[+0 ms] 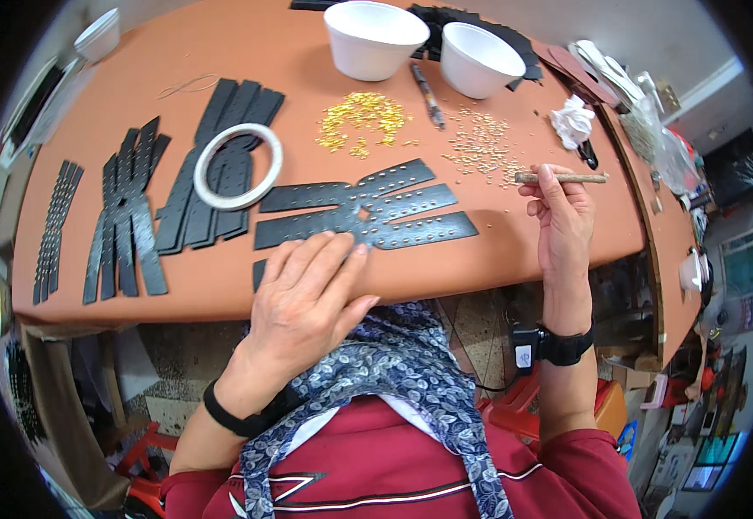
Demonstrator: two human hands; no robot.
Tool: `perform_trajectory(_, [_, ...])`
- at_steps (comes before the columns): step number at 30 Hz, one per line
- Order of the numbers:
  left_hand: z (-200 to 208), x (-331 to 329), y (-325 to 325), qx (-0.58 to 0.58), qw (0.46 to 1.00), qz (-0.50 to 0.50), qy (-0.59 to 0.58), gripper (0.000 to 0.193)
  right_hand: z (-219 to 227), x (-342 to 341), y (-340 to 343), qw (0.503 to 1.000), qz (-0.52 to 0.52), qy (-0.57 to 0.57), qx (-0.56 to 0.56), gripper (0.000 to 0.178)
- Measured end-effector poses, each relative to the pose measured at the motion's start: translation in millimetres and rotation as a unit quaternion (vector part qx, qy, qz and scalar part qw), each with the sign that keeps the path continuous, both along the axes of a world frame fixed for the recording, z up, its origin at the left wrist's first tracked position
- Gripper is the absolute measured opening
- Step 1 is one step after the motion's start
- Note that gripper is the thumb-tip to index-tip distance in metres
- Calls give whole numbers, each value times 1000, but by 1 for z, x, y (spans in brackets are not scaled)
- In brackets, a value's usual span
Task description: Apply adhesive or markings to leather shoe components using a small tool.
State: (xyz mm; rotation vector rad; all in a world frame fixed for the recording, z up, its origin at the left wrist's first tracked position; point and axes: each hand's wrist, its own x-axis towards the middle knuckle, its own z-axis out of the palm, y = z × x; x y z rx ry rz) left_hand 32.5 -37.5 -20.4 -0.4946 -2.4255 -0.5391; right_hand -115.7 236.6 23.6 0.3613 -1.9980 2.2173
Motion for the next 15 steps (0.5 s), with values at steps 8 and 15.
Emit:
perform_trajectory(8, [1, 0, 0, -26, 1000, 2, -6, 51, -17, -11, 27, 985, -82, -75, 134, 15])
perform_trajectory(15, [2, -1, 1, -32, 999, 3, -6, 51, -23, -22, 15, 976, -42, 9, 213, 16])
